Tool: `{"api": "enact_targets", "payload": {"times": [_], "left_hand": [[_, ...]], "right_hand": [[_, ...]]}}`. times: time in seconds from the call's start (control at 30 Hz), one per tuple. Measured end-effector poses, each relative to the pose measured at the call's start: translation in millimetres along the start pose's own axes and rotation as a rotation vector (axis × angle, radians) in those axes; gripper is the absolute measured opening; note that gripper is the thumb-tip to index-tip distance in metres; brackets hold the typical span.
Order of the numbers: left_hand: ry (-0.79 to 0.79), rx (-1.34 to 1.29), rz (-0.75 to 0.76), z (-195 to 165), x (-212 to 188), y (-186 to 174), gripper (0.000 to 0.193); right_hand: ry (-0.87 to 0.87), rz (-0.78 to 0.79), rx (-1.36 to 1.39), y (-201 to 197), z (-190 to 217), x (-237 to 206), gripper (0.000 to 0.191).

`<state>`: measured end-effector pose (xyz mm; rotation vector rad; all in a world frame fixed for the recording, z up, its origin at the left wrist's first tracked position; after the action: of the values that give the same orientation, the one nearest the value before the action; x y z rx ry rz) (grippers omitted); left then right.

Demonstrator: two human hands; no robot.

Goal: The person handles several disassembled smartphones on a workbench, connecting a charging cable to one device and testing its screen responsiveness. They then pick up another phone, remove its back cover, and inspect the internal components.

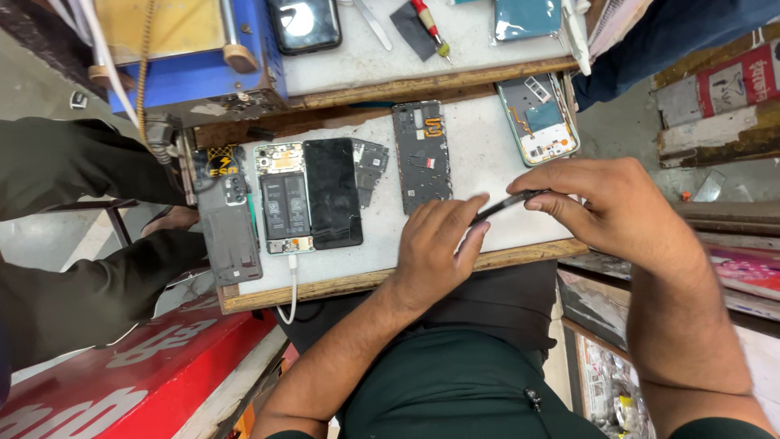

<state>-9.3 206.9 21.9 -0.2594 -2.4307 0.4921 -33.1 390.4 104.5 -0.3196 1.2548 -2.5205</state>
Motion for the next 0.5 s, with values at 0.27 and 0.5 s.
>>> {"api": "enact_targets", "payload": {"times": [0.27, 0.5], "left_hand": [[0.008, -0.018, 0.074, -22, 11, -9, 0.035], [-0.04, -0.001, 0.078, -26, 15, -17, 0.026]], "right_hand": [[0.004, -0.046, 0.235, 7, -19, -13, 0.024], [0.065, -0.109, 0.45, 24, -17, -14, 0.021]]}}
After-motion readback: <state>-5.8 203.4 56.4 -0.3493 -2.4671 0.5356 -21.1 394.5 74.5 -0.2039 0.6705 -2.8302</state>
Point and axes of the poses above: each hand's wrist, its own x-axis towards the middle knuckle, its own y-axis out of the palm, z = x × y, the point moved 6 cm from there along x, towards the middle knuckle, and after that the axes turned 1 degree about -z, right-handed, at the moved point
